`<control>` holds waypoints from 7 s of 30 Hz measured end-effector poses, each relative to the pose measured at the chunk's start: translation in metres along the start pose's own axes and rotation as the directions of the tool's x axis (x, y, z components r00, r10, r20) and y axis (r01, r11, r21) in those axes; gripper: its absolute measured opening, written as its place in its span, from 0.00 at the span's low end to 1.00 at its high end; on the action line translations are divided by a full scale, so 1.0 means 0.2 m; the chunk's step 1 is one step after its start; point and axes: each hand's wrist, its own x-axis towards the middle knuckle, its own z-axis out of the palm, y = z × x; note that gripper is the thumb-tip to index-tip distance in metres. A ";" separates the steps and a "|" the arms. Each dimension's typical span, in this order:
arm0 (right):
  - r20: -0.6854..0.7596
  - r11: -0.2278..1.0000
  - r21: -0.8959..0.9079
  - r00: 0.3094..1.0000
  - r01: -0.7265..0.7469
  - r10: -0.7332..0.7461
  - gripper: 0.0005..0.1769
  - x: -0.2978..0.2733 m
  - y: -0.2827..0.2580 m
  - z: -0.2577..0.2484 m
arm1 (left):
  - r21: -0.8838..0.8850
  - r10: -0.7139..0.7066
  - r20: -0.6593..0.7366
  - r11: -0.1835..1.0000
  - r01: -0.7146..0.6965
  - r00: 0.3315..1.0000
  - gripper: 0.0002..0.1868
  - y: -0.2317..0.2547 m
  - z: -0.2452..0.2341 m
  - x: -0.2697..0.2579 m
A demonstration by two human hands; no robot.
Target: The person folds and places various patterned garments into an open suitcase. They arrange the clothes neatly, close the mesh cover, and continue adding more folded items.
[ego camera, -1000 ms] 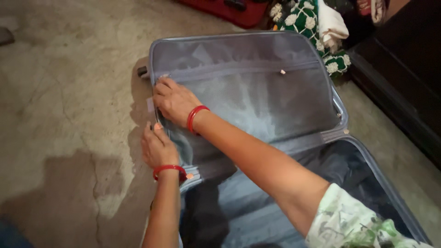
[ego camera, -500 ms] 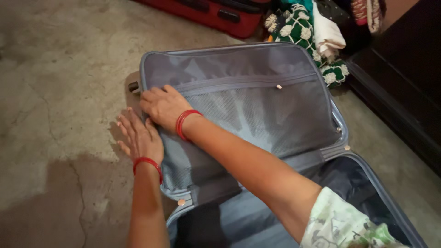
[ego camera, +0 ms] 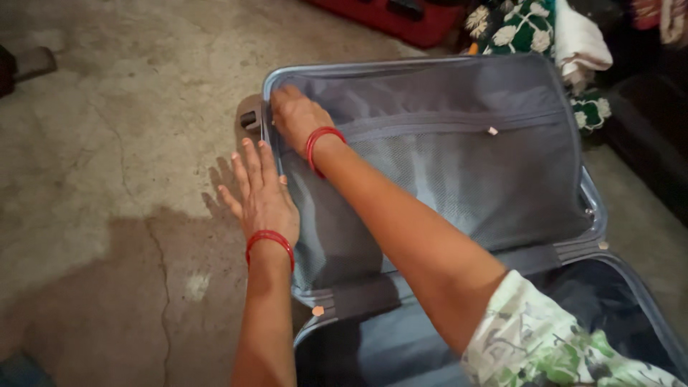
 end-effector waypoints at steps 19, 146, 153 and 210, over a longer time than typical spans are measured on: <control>-0.052 0.919 -0.338 0.971 0.202 -0.232 0.17 0.10 0.02 -0.02 | 0.128 -0.005 -0.003 0.992 0.005 1.000 0.41 0.02 0.07 0.22; 0.054 0.485 -0.860 0.972 0.161 -0.228 0.06 -0.50 1.78 -1.40 | 0.255 0.266 0.215 0.914 -0.317 0.940 0.49 1.01 0.49 0.22; -0.294 0.809 -0.494 0.937 -0.319 0.190 0.01 -0.49 1.83 -1.31 | 0.273 0.278 0.209 0.904 -0.329 0.937 0.49 1.00 0.50 0.23; -0.126 0.806 -0.591 0.981 0.047 -0.150 0.06 -0.51 1.86 -1.36 | 0.065 0.499 0.339 0.833 -0.549 0.797 0.45 1.64 0.96 0.27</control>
